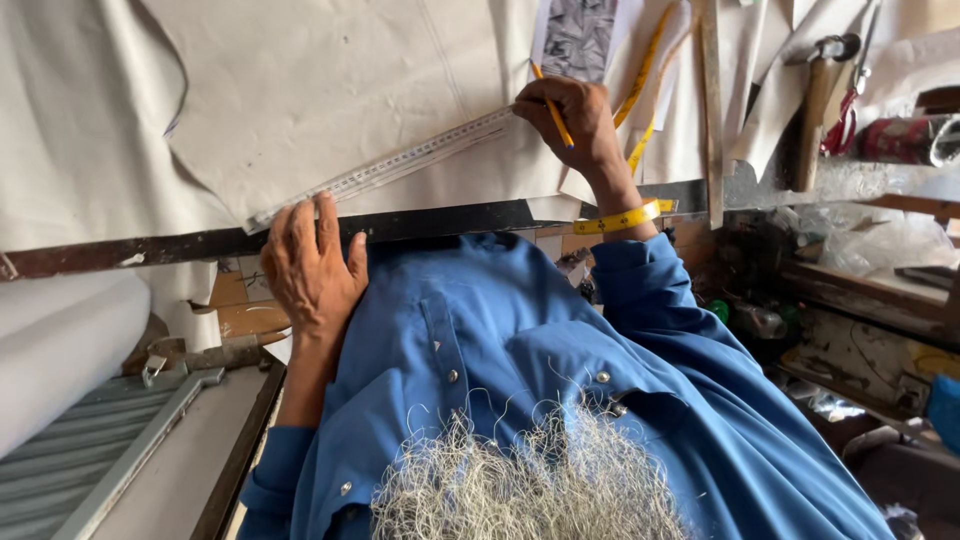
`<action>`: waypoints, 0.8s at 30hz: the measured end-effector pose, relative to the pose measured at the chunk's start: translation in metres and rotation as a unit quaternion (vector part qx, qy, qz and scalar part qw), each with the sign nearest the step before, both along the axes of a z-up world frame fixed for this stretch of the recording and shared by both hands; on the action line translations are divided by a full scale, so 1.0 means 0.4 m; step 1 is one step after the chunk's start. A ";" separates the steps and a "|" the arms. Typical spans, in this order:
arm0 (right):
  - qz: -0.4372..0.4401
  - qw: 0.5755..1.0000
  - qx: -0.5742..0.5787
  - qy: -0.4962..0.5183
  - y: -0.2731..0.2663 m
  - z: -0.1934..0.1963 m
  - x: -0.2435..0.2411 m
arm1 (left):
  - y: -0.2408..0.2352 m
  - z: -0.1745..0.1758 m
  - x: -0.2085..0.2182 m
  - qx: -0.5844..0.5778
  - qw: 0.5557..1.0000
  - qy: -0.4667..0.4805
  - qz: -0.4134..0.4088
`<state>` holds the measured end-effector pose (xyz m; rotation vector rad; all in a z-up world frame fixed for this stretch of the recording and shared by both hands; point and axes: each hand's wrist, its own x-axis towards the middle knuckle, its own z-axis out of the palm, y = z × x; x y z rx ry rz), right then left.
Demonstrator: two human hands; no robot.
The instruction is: The person cuts a large piece of off-white fabric using shears, following pre-drawn lines. They then use a pencil to mark additional lines and a measuring tape to measure and mark the fabric for further cutting.
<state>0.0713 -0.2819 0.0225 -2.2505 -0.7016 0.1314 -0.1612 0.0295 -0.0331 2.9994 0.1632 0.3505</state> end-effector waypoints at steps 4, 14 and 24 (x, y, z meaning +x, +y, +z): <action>-0.027 0.999 0.022 0.000 -0.008 -0.007 -0.006 | 0.001 -0.007 -0.004 0.004 1.000 0.015 -0.004; -0.047 0.997 0.024 -0.048 0.002 -0.052 -0.016 | -0.001 -0.001 -0.003 -0.013 1.000 0.016 -0.008; -0.050 0.994 0.007 -0.096 0.009 -0.053 -0.032 | -0.020 -0.016 -0.012 -0.007 1.000 -0.012 0.004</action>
